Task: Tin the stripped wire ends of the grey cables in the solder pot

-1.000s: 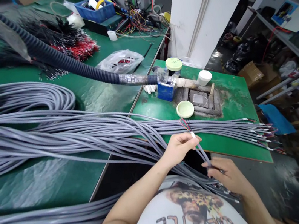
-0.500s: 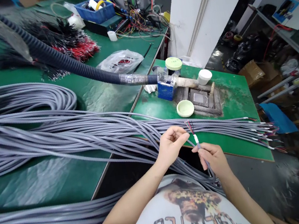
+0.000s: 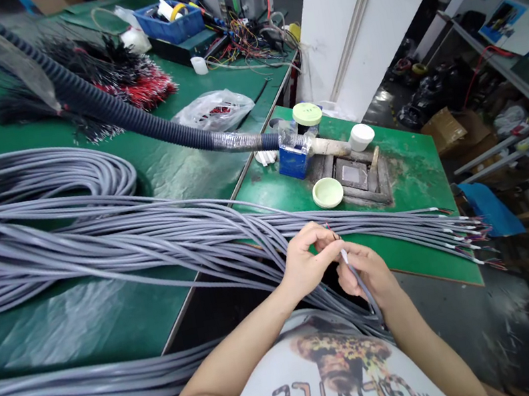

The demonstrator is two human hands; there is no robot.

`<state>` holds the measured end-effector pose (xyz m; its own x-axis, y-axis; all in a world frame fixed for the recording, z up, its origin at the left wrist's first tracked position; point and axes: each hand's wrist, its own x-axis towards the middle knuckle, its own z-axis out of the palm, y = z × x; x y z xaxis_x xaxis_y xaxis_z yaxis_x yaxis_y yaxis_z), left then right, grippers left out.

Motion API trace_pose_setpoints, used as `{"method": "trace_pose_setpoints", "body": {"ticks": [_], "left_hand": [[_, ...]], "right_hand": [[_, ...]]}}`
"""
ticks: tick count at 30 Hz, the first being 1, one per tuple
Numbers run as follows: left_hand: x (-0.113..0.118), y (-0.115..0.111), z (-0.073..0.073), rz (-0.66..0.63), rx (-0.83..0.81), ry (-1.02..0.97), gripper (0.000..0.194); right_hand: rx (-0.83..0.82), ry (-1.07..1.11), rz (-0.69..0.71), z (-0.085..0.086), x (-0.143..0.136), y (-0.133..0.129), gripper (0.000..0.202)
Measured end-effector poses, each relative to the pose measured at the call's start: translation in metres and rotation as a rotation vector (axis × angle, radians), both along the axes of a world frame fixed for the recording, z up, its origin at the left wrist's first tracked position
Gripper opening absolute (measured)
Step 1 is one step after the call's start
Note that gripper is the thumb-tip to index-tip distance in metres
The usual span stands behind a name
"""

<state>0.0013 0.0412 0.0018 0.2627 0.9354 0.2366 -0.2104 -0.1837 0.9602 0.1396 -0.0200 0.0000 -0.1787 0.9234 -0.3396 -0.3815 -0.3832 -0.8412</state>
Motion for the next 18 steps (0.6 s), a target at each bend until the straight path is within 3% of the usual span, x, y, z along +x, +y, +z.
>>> {"method": "trace_pose_setpoints", "body": {"ticks": [3, 6, 12, 18], "left_hand": [[0.001, -0.007, -0.004, 0.143, 0.217, 0.049, 0.005], [0.001, -0.010, -0.008, 0.209, 0.239, 0.019, 0.009], [0.008, -0.004, -0.008, 0.138, -0.069, -0.200, 0.007], [0.023, 0.008, -0.010, 0.062, -0.333, -0.347, 0.017]], "right_hand": [[0.033, 0.083, -0.047, 0.008, -0.010, 0.013, 0.032], [0.086, 0.063, -0.121, 0.011, -0.018, 0.020, 0.028], [0.239, -0.248, -0.351, 0.009, -0.016, 0.028, 0.023], [0.414, -0.627, -0.371, 0.022, -0.005, 0.046, 0.023]]}}
